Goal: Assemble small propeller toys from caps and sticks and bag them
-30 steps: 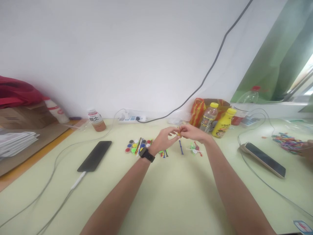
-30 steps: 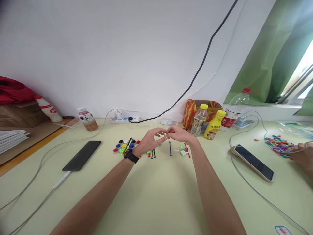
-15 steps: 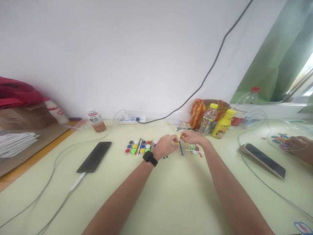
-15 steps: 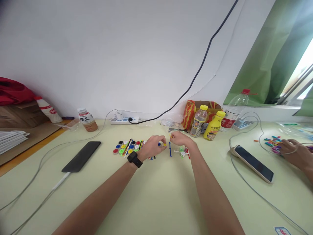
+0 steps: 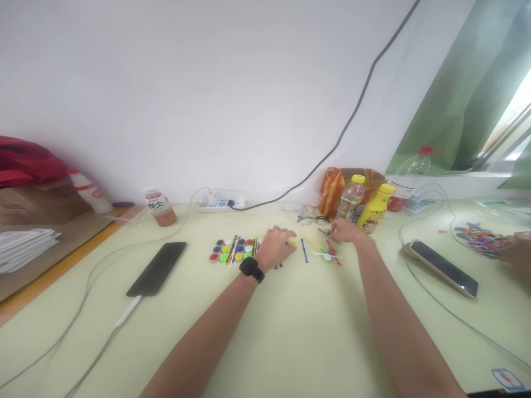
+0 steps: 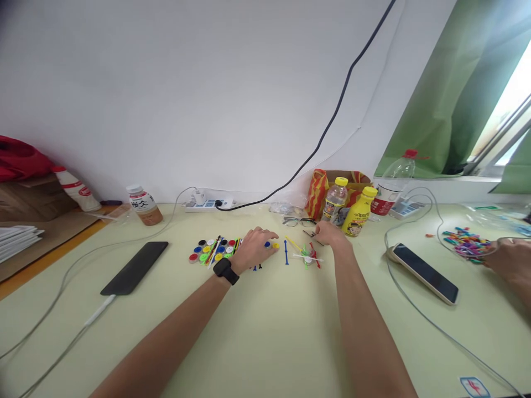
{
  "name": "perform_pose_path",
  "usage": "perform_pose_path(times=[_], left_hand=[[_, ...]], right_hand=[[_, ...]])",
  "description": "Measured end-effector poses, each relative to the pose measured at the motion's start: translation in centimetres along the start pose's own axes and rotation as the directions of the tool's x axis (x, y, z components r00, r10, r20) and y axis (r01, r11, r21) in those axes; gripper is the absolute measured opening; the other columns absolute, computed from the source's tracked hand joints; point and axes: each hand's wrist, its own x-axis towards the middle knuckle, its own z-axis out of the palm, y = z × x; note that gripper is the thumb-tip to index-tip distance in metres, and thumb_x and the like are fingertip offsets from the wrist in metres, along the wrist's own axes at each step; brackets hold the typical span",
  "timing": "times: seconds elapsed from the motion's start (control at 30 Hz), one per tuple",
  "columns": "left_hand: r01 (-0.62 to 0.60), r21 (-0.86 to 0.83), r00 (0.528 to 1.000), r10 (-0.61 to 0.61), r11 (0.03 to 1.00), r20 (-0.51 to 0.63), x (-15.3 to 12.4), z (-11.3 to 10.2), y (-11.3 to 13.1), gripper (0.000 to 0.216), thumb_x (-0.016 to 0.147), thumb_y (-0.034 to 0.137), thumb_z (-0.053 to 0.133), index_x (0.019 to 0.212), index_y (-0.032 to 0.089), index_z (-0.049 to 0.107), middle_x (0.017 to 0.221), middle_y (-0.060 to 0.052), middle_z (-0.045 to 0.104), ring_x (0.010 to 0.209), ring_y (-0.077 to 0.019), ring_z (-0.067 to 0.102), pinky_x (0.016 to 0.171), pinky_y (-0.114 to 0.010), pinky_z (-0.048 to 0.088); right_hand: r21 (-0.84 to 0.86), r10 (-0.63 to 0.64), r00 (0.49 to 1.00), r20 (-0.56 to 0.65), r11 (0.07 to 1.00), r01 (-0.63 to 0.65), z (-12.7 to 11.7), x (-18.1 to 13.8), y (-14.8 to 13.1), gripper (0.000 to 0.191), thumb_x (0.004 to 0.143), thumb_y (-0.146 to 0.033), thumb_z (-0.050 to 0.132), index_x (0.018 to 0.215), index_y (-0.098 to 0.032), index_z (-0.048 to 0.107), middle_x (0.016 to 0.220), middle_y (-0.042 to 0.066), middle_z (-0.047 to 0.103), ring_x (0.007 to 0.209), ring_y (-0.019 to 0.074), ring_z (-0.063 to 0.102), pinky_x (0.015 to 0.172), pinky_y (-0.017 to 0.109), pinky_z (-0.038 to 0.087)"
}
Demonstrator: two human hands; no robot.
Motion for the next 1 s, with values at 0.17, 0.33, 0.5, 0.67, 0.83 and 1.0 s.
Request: perform_pose_path(times=[0.17,0.33,0.5,0.67,0.83,1.0], left_hand=[[0.040,-0.048,0.996,-0.043,0.998,-0.080,0.5,-2.4,-1.0,0.024,0.094,0.030,0.064,0.117,0.024,0.070,0.121,-0.005,0.073,0.112,-0.0265,0.062,0.099,-0.042,0.049],[0.052,-0.357,0.991,-0.092,0.933,-0.098,1.4,-4.0,-0.9,0.022,0.095,0.034,0.063,0.107,0.020,0.074,0.105,-0.007,0.078,0.093,-0.0218,0.072,0.084,-0.035,0.058],[0.090,-0.722,0.988,-0.154,0.686,-0.024,1.9,-4.1,0.4,0.039,0.091,0.039,0.071,0.124,0.017,0.071,0.108,-0.012,0.078,0.092,-0.0229,0.075,0.084,-0.037,0.062],[0.077,-0.765,0.961,-0.253,0.640,-0.115,1.9,-4.2,0.0,0.042,0.084,0.036,0.080,0.119,0.015,0.073,0.107,-0.013,0.077,0.091,-0.0238,0.076,0.081,-0.035,0.063],[0.025,-0.714,0.946,-0.247,0.700,-0.210,2.0,-4.1,-0.8,0.041,0.082,0.040,0.081,0.114,0.015,0.074,0.086,-0.006,0.073,0.080,-0.0197,0.075,0.077,-0.031,0.063],[-0.049,-0.622,0.971,-0.107,0.781,-0.212,1.6,-4.9,-0.4,0.031,0.083,0.042,0.080,0.100,0.016,0.074,0.104,-0.009,0.074,0.082,-0.0188,0.075,0.077,-0.030,0.063]], right_hand=[[0.082,-0.038,0.999,0.026,0.996,0.035,-0.4,-0.6,-0.7,0.010,0.077,-0.016,0.069,0.086,-0.014,0.071,0.098,0.013,0.074,0.091,0.0239,0.066,0.074,0.028,0.046],[0.313,-0.217,0.974,0.069,0.931,0.186,-3.0,-2.3,-3.5,0.021,0.091,-0.030,0.060,0.102,-0.015,0.070,0.104,0.011,0.075,0.078,0.0156,0.062,0.070,0.025,0.047],[0.726,-0.519,0.851,0.083,0.617,0.306,-2.8,-3.8,-7.7,0.031,0.086,-0.045,0.068,0.100,-0.016,0.067,0.098,0.009,0.074,0.065,0.0115,0.050,0.062,0.026,0.042],[0.793,-0.495,0.869,0.009,0.533,0.295,-0.7,-3.4,-10.2,0.031,0.084,-0.045,0.070,0.099,-0.018,0.065,0.089,0.004,0.070,0.062,0.0105,0.048,0.059,0.025,0.040],[0.792,-0.403,0.909,-0.105,0.518,0.321,-0.4,-3.9,-11.5,0.029,0.085,-0.040,0.069,0.107,-0.021,0.064,0.087,0.001,0.066,0.070,0.0121,0.055,0.068,0.026,0.046],[0.857,-0.513,0.858,-0.029,0.429,0.286,-0.2,-4.3,-11.7,0.021,0.084,-0.040,0.068,0.090,-0.020,0.063,0.077,0.000,0.063,0.072,0.0138,0.057,0.070,0.028,0.047]])
